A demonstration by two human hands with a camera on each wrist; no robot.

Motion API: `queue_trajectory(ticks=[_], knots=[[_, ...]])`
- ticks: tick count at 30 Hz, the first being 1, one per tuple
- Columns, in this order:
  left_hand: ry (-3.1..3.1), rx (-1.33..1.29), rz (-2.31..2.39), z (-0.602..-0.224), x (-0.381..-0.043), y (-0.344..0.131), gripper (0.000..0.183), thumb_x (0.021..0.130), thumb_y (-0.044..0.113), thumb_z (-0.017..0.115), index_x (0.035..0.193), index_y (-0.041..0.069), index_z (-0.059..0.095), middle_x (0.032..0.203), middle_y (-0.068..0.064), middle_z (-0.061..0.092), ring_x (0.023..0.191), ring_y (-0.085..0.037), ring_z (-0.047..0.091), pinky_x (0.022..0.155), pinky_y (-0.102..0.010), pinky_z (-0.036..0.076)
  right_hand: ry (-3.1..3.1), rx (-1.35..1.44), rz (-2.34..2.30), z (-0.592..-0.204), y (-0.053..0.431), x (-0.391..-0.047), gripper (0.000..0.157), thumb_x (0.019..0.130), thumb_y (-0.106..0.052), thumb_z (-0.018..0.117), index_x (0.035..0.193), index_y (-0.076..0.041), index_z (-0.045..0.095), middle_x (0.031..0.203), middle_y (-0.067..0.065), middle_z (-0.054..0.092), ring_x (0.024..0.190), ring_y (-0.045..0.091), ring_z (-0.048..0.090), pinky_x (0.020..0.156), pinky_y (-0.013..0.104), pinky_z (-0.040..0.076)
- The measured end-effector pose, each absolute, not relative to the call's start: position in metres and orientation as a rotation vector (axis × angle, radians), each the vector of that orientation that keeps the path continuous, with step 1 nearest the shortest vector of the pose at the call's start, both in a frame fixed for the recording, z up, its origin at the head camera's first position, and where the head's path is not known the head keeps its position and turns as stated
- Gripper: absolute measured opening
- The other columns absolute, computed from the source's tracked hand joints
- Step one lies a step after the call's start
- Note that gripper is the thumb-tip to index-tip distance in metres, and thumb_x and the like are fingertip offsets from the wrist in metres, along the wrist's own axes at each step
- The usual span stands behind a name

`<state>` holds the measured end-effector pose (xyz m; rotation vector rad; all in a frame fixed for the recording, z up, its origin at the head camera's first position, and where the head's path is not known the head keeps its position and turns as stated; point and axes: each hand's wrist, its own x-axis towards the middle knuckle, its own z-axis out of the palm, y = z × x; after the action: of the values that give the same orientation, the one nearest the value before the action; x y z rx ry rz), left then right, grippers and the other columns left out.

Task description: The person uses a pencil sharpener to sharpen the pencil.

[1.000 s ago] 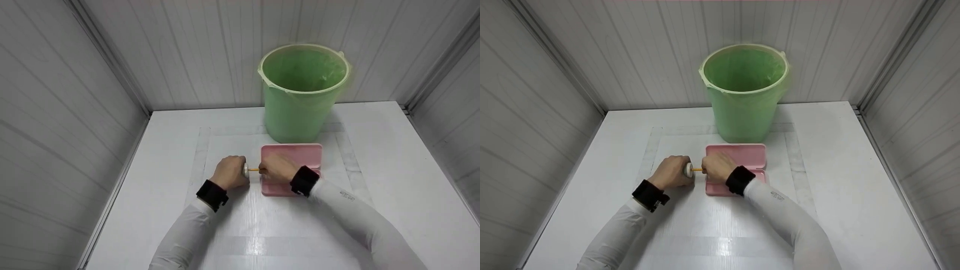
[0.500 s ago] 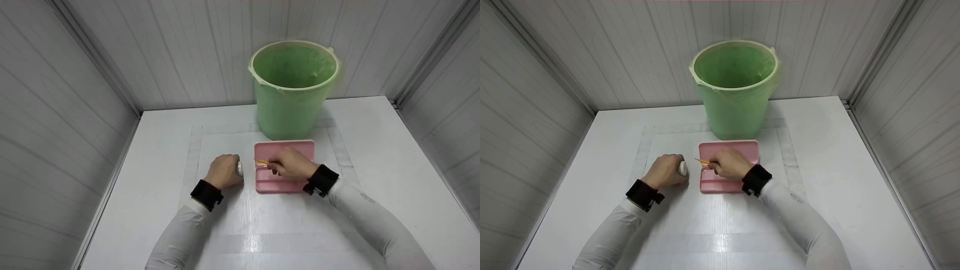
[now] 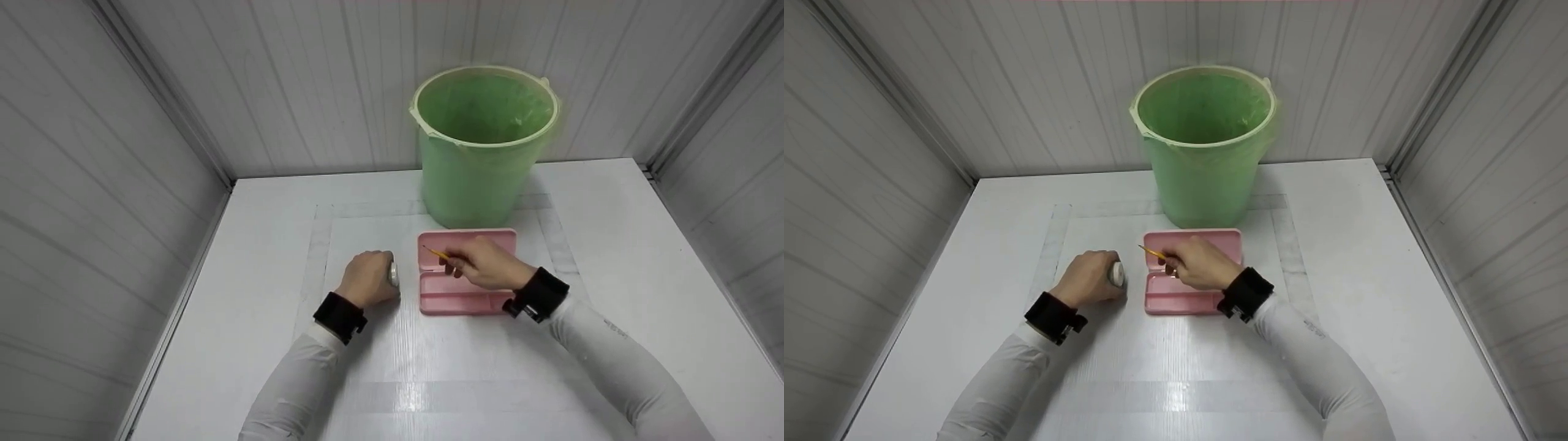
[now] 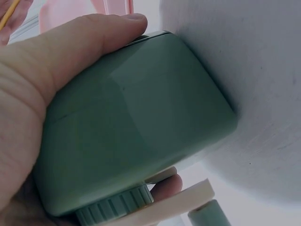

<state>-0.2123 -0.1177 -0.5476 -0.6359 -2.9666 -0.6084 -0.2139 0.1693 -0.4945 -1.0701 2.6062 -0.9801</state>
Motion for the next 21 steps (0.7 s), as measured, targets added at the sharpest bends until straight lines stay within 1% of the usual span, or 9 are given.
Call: queue_trajectory(ticks=[4, 6, 10, 15, 18, 21], knots=[[-2.953, -0.635, -0.615, -0.547, -0.211, -0.117, 0.026, 0.078, 0.02, 0.089, 0.088, 0.003, 0.072, 0.085, -0.014, 0.077, 0.085, -0.036, 0.076, 0.08, -0.054, 0.063, 2.699, -1.101, -0.904, -0.493, 0.177, -0.213, 0.014, 0.109, -0.004, 0.064, 0.108, -0.002, 0.077, 0.097, 0.014, 0.085, 0.086, 0.027, 0.081, 0.08, 0.041, 0.066], [-2.959, -0.629, -0.624, -0.547, -0.211, -0.117, 0.026, 0.08, 0.021, 0.089, 0.088, 0.003, 0.072, 0.085, -0.014, 0.077, 0.085, -0.035, 0.076, 0.079, -0.053, 0.063, 2.747, -1.104, -0.859, -0.494, 0.181, -0.213, 0.012, 0.106, -0.003, 0.066, 0.107, -0.003, 0.078, 0.095, 0.012, 0.084, 0.084, 0.025, 0.078, 0.079, 0.043, 0.064], [-2.979, -0.614, -0.642, -0.546, -0.212, -0.118, 0.027, 0.079, 0.022, 0.091, 0.088, 0.004, 0.073, 0.085, -0.012, 0.077, 0.084, -0.032, 0.076, 0.077, -0.052, 0.064, 2.828, -1.13, -0.772, -0.502, 0.187, -0.214, 0.01, 0.1, 0.001, 0.071, 0.103, -0.003, 0.08, 0.088, 0.01, 0.081, 0.079, 0.02, 0.072, 0.076, 0.041, 0.061], [-2.994, -0.607, -0.634, -0.546, -0.212, -0.118, 0.028, 0.076, 0.02, 0.091, 0.091, 0.004, 0.074, 0.088, -0.012, 0.078, 0.086, -0.033, 0.077, 0.078, -0.053, 0.064, 2.881, -1.126, -0.691, -0.514, 0.193, -0.215, 0.015, 0.091, 0.005, 0.08, 0.102, -0.002, 0.087, 0.088, 0.01, 0.08, 0.08, 0.023, 0.072, 0.074, 0.037, 0.058], [-2.999, -0.607, -0.634, -0.547, -0.212, -0.118, 0.028, 0.075, 0.019, 0.09, 0.092, 0.004, 0.074, 0.089, -0.013, 0.078, 0.088, -0.034, 0.077, 0.079, -0.053, 0.064, 2.893, -1.077, -0.63, -0.52, 0.196, -0.214, 0.016, 0.087, 0.002, 0.084, 0.101, -0.005, 0.089, 0.088, 0.009, 0.079, 0.082, 0.024, 0.07, 0.074, 0.038, 0.056], [-2.997, -0.609, -0.639, -0.547, -0.212, -0.118, 0.028, 0.075, 0.017, 0.09, 0.093, 0.003, 0.074, 0.089, -0.014, 0.078, 0.088, -0.036, 0.077, 0.079, -0.054, 0.064, 2.92, -1.014, -0.563, -0.523, 0.197, -0.214, 0.016, 0.085, -0.001, 0.086, 0.099, -0.008, 0.09, 0.087, 0.007, 0.079, 0.082, 0.024, 0.07, 0.076, 0.042, 0.057]])
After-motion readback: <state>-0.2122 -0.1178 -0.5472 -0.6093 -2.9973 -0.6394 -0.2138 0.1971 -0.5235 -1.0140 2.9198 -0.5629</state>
